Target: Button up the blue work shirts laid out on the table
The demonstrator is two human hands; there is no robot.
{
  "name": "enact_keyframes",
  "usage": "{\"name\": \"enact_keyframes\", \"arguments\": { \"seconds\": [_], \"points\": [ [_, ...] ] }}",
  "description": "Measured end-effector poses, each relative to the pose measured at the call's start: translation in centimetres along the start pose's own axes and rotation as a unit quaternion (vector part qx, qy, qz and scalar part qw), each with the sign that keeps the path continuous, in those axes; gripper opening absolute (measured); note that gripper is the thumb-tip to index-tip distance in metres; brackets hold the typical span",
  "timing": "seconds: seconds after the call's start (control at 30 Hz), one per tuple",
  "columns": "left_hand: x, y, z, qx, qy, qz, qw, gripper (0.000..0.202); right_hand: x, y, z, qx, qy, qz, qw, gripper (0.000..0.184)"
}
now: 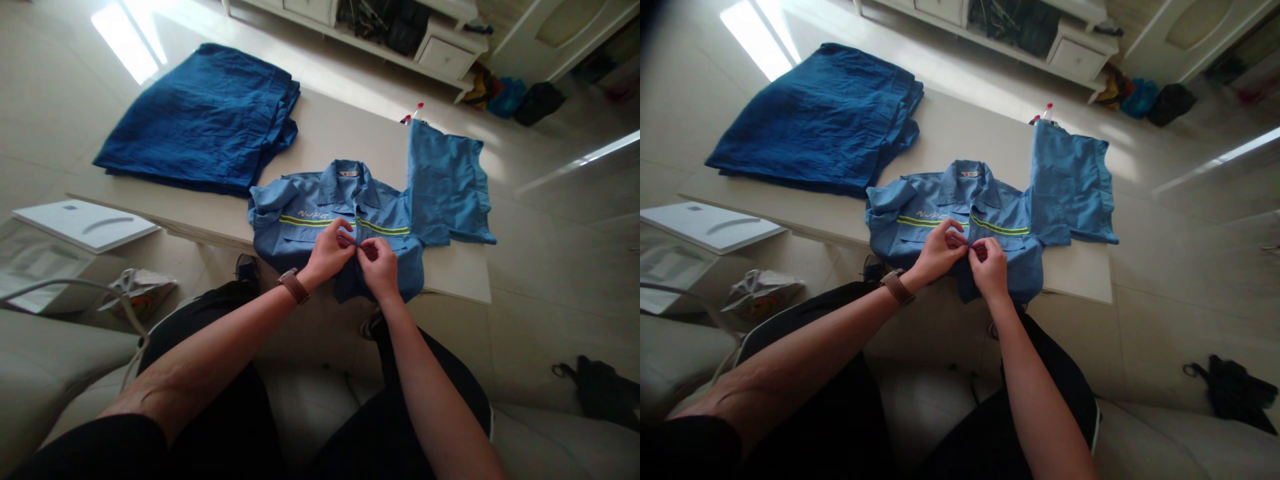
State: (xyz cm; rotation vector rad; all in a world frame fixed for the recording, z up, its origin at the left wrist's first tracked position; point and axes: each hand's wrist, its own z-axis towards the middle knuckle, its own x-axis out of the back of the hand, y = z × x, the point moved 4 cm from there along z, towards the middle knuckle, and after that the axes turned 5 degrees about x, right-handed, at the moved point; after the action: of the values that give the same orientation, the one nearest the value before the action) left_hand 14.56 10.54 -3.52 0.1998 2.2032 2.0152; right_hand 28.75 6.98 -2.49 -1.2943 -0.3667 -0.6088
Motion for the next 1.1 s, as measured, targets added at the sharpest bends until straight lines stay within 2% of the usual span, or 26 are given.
{"name": "enact_keyframes", "arguments": {
  "seconds": [0.23,0.43,0.57,0.7,0.8,0.9,0.97,1.1],
  "points": [
    [0.0,0.4,-0.3,-0.005,0.004,0.002,1.000,0.036,-0.1,0.2,0.1,-0.005,-0.007,0.009,1.000,0.013],
    [-0.1,-0.3,0.1,0.014,0.006,-0.028,0.999,0.044,0.1,-0.3,0.1,0.027,-0.024,-0.008,0.999,0.008],
    [-0.2,-0.5,0.3,0.009,0.004,-0.036,0.999,0.043,0.1,-0.1,0.0,0.032,-0.013,-0.022,0.999,0.008],
    [-0.2,-0.1,0.3,-0.011,0.000,-0.011,1.000,0.042,-0.8,1.6,0.0,-0.053,-0.010,0.051,0.997,0.009],
    [-0.4,0.2,0.0,-0.029,-0.014,0.037,0.999,0.041,-1.5,3.4,-0.1,-0.146,-0.010,0.131,0.981,0.014],
    [-0.4,0.3,-0.4,-0.030,-0.027,0.071,0.997,0.042,-1.7,4.4,-0.3,-0.197,-0.032,0.150,0.968,0.017],
    [-0.4,0.1,-0.5,-0.014,-0.040,0.076,0.996,0.043,-1.4,4.5,-0.3,-0.190,-0.030,0.111,0.975,0.018],
    [-0.2,-0.5,-0.6,0.015,-0.062,0.085,0.994,0.042,-0.2,3.4,-0.1,-0.110,0.050,0.033,0.992,0.020]
  ]
}}
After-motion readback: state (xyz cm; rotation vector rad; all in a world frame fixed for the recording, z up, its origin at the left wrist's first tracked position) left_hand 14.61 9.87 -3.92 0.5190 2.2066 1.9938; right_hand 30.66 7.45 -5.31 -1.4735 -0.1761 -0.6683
